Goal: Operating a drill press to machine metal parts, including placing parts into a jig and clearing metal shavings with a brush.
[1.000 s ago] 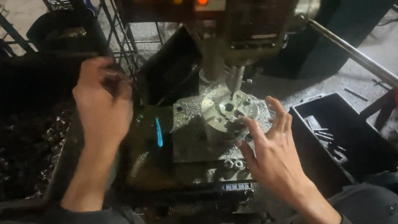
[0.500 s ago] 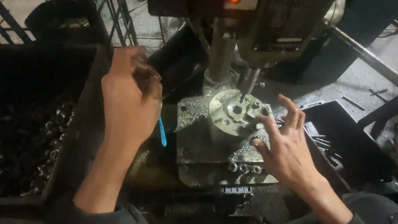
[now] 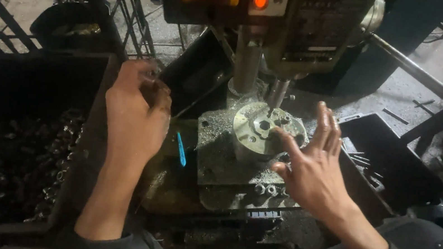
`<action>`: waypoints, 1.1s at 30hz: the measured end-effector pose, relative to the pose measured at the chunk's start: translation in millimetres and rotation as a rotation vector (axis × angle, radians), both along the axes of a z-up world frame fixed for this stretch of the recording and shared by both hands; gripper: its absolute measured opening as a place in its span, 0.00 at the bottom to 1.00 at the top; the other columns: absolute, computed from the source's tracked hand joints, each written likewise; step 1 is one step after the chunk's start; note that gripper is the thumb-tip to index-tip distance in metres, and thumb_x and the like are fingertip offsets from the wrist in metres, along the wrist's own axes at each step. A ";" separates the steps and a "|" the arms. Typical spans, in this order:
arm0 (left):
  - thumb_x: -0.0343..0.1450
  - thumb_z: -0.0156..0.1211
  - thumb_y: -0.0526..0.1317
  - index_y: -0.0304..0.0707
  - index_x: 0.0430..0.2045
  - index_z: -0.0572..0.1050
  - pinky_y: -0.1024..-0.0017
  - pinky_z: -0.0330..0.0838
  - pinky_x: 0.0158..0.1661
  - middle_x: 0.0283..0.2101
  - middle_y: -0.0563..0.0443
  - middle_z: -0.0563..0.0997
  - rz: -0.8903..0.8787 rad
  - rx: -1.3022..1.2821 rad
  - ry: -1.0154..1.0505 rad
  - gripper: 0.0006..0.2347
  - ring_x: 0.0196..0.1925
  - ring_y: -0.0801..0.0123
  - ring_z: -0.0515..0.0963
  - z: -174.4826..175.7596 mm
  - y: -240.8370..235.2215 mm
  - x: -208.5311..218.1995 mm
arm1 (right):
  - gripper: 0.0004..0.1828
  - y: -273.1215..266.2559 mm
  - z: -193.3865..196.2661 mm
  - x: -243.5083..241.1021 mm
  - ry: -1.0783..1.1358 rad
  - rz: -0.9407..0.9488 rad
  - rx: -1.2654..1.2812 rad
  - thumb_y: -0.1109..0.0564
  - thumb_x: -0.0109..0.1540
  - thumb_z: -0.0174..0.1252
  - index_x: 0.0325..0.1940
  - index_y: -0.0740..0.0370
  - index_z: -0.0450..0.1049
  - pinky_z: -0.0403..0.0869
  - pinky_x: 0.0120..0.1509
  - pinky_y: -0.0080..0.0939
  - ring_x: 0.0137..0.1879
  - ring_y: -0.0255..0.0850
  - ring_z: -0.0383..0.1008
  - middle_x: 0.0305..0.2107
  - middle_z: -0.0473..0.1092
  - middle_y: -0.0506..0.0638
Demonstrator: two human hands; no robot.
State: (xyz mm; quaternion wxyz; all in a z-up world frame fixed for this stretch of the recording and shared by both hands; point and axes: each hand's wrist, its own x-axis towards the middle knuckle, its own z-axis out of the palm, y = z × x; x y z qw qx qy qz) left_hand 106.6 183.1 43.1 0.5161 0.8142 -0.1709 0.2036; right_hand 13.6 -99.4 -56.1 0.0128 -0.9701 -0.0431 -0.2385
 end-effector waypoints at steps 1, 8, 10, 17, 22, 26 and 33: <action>0.72 0.56 0.27 0.28 0.52 0.70 0.69 0.77 0.24 0.35 0.42 0.82 0.022 0.037 0.007 0.14 0.28 0.63 0.82 -0.1 -0.7 1.0 | 0.32 2.8 1.2 -0.4 0.012 0.016 0.027 0.34 0.60 0.53 0.66 0.45 0.67 0.42 0.75 0.81 0.79 0.72 0.25 0.73 0.25 0.76; 0.72 0.56 0.29 0.27 0.52 0.71 0.68 0.81 0.33 0.38 0.42 0.83 0.039 0.109 0.024 0.14 0.34 0.61 0.85 -1.9 1.8 2.6 | 0.44 18.6 11.1 -11.3 0.065 0.144 0.263 0.26 0.66 0.23 0.67 0.56 0.66 0.40 0.72 0.83 0.80 0.69 0.24 0.73 0.35 0.77; 0.72 0.57 0.29 0.27 0.52 0.71 0.68 0.80 0.38 0.40 0.41 0.83 0.037 0.114 0.030 0.14 0.38 0.60 0.85 -4.3 2.0 5.0 | 0.41 16.6 12.8 -15.2 0.088 0.210 0.387 0.26 0.65 0.26 0.61 0.52 0.71 0.38 0.72 0.84 0.81 0.68 0.23 0.74 0.33 0.72; 0.72 0.56 0.31 0.29 0.55 0.69 0.69 0.82 0.26 0.41 0.42 0.82 0.017 0.090 0.209 0.17 0.33 0.62 0.85 4.5 -7.0 0.1 | 0.50 13.0 5.9 -11.8 0.060 0.154 0.445 0.21 0.61 0.20 0.71 0.52 0.63 0.32 0.73 0.86 0.80 0.66 0.14 0.76 0.22 0.70; 0.70 0.59 0.30 0.31 0.55 0.70 0.68 0.83 0.40 0.41 0.44 0.83 0.019 0.133 0.187 0.17 0.40 0.62 0.86 1.1 -8.6 3.6 | 0.42 12.5 6.4 -20.5 0.111 0.260 0.345 0.25 0.65 0.23 0.68 0.48 0.65 0.33 0.73 0.82 0.81 0.65 0.16 0.76 0.24 0.72; 0.70 0.60 0.31 0.34 0.57 0.69 0.69 0.82 0.46 0.44 0.45 0.83 0.036 0.172 0.251 0.20 0.43 0.63 0.86 1.9 -10.4 2.7 | 0.42 12.4 8.2 -28.1 -0.052 0.359 0.510 0.24 0.67 0.22 0.60 0.52 0.70 0.37 0.76 0.82 0.82 0.65 0.31 0.77 0.35 0.66; 0.70 0.60 0.31 0.35 0.58 0.69 0.68 0.82 0.45 0.44 0.45 0.83 0.034 0.173 0.309 0.20 0.43 0.62 0.85 6.8 -17.1 0.7 | 0.47 12.7 7.1 -19.8 0.118 0.213 0.300 0.22 0.63 0.19 0.75 0.48 0.58 0.26 0.75 0.77 0.80 0.62 0.11 0.75 0.17 0.71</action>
